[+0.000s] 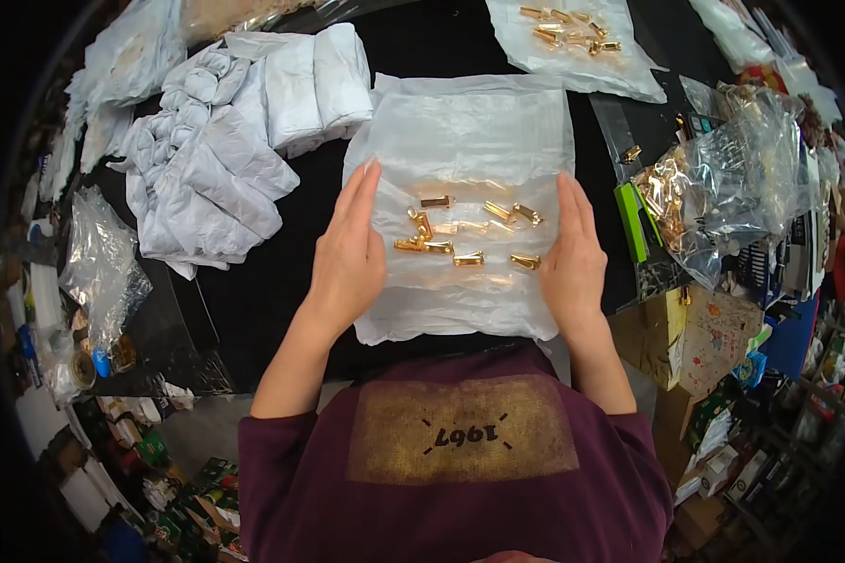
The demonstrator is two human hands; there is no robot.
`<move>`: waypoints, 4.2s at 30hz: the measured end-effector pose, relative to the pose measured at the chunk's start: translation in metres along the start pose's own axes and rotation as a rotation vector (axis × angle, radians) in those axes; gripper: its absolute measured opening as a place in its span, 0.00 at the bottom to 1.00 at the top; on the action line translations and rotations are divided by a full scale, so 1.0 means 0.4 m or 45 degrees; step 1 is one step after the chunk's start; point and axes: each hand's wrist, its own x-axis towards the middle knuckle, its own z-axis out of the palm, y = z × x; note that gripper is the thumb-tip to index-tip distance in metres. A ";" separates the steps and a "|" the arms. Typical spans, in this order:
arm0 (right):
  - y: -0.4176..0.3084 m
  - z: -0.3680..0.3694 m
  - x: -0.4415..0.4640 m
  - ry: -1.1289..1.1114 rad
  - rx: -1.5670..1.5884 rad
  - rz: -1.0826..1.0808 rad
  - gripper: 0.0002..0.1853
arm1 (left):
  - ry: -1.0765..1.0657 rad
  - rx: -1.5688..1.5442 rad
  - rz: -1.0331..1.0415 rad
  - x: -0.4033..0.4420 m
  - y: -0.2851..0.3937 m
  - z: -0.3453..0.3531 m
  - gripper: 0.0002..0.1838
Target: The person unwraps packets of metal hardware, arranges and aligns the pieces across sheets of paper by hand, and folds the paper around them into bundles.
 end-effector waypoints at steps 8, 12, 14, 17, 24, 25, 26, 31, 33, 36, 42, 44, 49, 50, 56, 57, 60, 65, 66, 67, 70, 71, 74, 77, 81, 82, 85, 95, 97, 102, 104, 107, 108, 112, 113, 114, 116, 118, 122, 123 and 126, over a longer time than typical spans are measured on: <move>-0.008 -0.060 0.145 0.106 0.003 -0.147 0.44 | 0.060 0.140 0.188 0.150 0.023 -0.067 0.33; 0.010 -0.021 0.228 0.108 -0.041 -0.104 0.41 | 0.120 0.352 0.290 0.238 -0.035 -0.031 0.33; 0.031 0.021 0.247 0.028 -0.112 -0.037 0.38 | 0.115 0.346 0.289 0.241 -0.060 -0.017 0.32; 0.049 0.009 0.228 0.029 -0.113 -0.055 0.29 | 0.092 0.333 0.260 0.235 -0.057 -0.025 0.29; -0.005 0.039 0.268 -0.009 0.208 -0.379 0.10 | -0.069 0.078 0.250 0.249 -0.016 0.002 0.14; -0.012 0.065 0.281 -0.028 0.251 -0.429 0.08 | -0.066 0.078 0.261 0.251 -0.032 0.019 0.14; -0.017 0.085 0.290 -0.045 0.291 -0.480 0.07 | -0.089 0.159 0.323 0.252 -0.049 0.038 0.14; -0.001 0.147 0.298 -0.074 0.296 -0.337 0.06 | -0.129 0.367 0.477 0.264 -0.045 0.046 0.13; 0.011 0.174 0.299 0.003 0.290 -0.361 0.05 | -0.226 0.442 0.391 0.274 -0.031 0.040 0.13; 0.019 0.234 0.291 0.174 0.229 -0.317 0.05 | -0.227 0.454 0.430 0.286 -0.024 0.048 0.11; 0.015 0.198 0.295 0.041 0.414 -0.197 0.06 | -0.288 0.530 0.472 0.297 -0.002 0.038 0.07; 0.011 0.191 0.302 0.062 0.511 -0.227 0.06 | -0.287 0.560 0.500 0.294 -0.003 0.030 0.07; 0.041 0.181 0.323 -0.003 0.326 -0.172 0.08 | -0.188 0.566 0.438 0.304 0.010 0.030 0.05; 0.046 0.182 0.324 0.006 0.323 -0.167 0.08 | -0.145 0.538 0.384 0.311 0.019 0.026 0.06; 0.060 0.203 0.320 0.184 0.348 -0.151 0.20 | -0.134 0.468 0.245 0.391 -0.007 0.065 0.10; 0.062 0.204 0.319 0.196 0.329 -0.103 0.23 | -0.146 0.580 0.313 0.404 -0.050 0.079 0.12; 0.076 0.206 0.328 0.183 0.382 -0.080 0.24 | -0.161 0.804 0.456 0.422 -0.090 0.096 0.16; 0.098 0.220 0.337 0.338 0.602 -0.091 0.22 | -0.088 0.427 0.418 0.325 0.004 0.040 0.21; 0.101 0.212 0.340 0.336 0.608 -0.091 0.22 | -0.167 0.228 0.336 0.297 0.025 0.016 0.21; 0.102 0.191 0.341 0.319 0.624 -0.138 0.21 | -0.244 0.029 0.249 0.273 0.035 -0.010 0.22; 0.083 0.115 0.306 0.265 0.655 -0.238 0.19 | -0.267 -0.163 0.166 0.197 0.025 -0.088 0.21; 0.060 0.065 0.281 0.101 0.646 -0.173 0.19 | -0.279 -0.267 0.127 0.168 0.011 -0.099 0.21; 0.021 -0.054 0.193 -0.216 0.621 -0.030 0.17 | -0.438 -0.256 -0.033 0.092 -0.084 -0.147 0.25; 0.023 -0.087 0.105 -0.422 0.458 -0.060 0.19 | -0.603 -0.173 -0.126 0.067 -0.105 -0.169 0.29; 0.073 -0.053 0.050 -0.431 0.328 -0.066 0.20 | -0.724 -0.043 -0.214 0.055 -0.126 -0.147 0.35; 0.074 -0.047 0.051 -0.425 0.316 -0.062 0.20 | -0.679 -0.036 -0.249 0.060 -0.136 -0.130 0.36; 0.077 -0.040 0.055 -0.415 0.293 -0.059 0.18 | -0.604 -0.020 -0.281 0.055 -0.136 -0.111 0.38; 0.036 -0.094 0.104 -0.575 0.608 0.244 0.07 | -0.506 -0.166 -0.327 0.036 -0.078 -0.137 0.31; 0.027 -0.100 0.129 -0.716 0.751 0.451 0.06 | -0.566 -0.244 -0.317 0.038 -0.032 -0.160 0.28; 0.009 -0.016 0.180 -0.593 1.688 0.808 0.12 | -0.961 -0.172 -0.006 0.098 0.067 -0.155 0.20; -0.004 0.028 0.180 -0.149 2.093 0.680 0.16 | -1.105 -0.051 0.148 0.121 0.070 -0.129 0.18; 0.018 0.055 0.178 -0.170 1.928 0.397 0.16 | -0.578 -0.166 0.201 0.151 0.012 -0.047 0.11; 0.026 0.064 0.178 -0.177 1.845 0.263 0.16 | -0.455 -0.183 0.144 0.159 -0.017 -0.035 0.11; 0.059 0.093 0.173 -0.235 1.718 0.133 0.13 | -0.234 -0.194 0.061 0.172 -0.068 -0.014 0.11; 0.063 0.094 0.171 -0.266 1.732 0.147 0.13 | -0.231 -0.169 0.097 0.175 -0.068 -0.012 0.12; 0.061 0.085 0.170 -0.212 1.616 0.195 0.11 | -0.217 -0.136 0.106 0.166 -0.072 -0.015 0.12; 0.044 0.089 0.164 -0.140 1.544 0.294 0.10 | -0.156 -0.152 0.160 0.162 -0.074 -0.014 0.10; 0.046 0.080 0.164 -0.071 1.614 0.380 0.10 | -0.133 -0.154 0.139 0.165 -0.067 -0.030 0.09; 0.050 0.061 0.169 -0.131 1.681 0.287 0.11 | -0.187 -0.067 0.048 0.159 -0.058 -0.063 0.07; 0.046 0.055 0.165 -0.122 1.642 0.250 0.10 | -0.156 -0.069 0.002 0.157 -0.067 -0.071 0.07; 0.033 0.049 0.154 -0.165 1.355 0.096 0.08 | -0.269 -0.074 0.050 0.154 -0.079 -0.074 0.07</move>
